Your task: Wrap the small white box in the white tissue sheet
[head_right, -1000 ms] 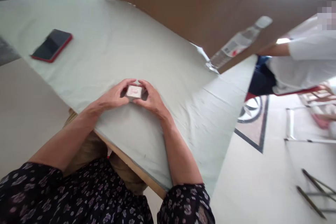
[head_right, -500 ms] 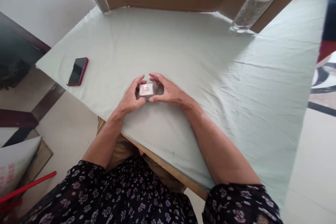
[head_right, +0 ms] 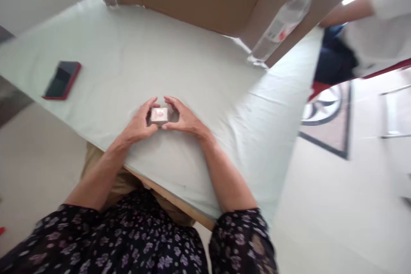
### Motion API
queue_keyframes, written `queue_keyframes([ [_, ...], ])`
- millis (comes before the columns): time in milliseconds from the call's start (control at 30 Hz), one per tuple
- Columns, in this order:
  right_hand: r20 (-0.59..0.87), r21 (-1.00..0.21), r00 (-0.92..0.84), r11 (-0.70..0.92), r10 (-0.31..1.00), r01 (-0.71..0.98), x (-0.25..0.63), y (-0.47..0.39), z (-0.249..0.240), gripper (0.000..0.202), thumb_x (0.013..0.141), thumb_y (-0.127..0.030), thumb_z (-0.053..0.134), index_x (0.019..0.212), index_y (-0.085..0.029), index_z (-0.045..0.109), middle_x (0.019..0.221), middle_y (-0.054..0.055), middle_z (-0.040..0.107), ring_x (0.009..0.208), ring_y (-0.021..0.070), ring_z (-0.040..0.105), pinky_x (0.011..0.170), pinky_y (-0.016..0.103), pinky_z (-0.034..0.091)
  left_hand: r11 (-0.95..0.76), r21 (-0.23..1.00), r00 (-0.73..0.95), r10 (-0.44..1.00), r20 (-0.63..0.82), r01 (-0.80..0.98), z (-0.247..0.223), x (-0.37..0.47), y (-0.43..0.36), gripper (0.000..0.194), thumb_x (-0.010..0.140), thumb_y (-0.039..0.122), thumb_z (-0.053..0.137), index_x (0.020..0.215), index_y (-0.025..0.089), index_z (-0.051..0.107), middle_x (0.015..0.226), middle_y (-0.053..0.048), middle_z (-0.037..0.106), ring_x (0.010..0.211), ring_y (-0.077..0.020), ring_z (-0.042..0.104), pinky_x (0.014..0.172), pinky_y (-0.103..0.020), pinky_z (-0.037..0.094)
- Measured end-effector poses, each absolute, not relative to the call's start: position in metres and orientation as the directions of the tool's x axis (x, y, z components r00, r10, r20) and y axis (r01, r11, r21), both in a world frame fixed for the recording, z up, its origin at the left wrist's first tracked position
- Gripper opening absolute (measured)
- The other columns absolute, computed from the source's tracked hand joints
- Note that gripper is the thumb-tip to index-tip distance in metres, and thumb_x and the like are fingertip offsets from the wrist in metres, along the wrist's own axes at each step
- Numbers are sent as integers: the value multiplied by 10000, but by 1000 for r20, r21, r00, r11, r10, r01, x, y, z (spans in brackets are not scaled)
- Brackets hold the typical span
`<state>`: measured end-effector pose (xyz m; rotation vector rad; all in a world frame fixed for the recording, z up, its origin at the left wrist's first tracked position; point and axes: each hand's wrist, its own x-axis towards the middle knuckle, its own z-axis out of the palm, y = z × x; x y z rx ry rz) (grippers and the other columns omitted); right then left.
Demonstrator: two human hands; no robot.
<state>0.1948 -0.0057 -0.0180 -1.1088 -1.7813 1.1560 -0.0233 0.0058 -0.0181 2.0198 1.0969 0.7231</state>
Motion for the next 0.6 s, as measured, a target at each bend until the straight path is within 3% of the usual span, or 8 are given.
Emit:
queue_keyframes([
  [200, 8, -919, -355, 148, 935, 367, 191, -12, -12, 1148, 629, -808, 764, 1571, -297, 350, 1555, 124, 484, 1470, 332, 426, 1242, 515, 299, -411, 773, 498, 855, 143, 484, -13, -26, 0, 866, 703, 256, 594, 1534, 155, 369, 1401, -153, 580, 1279, -332, 536, 1109, -503, 418],
  [600, -54, -869, -373, 141, 926, 475, 188, -15, -13, 1183, 665, -886, 656, 1613, -332, 216, 1618, 103, 402, 1504, 318, 380, 1249, 519, 298, -371, 794, 499, 861, 99, 481, -12, -28, 0, 894, 675, 245, 575, 1536, 141, 356, 1407, -136, 568, 1248, -333, 516, 1108, -490, 396],
])
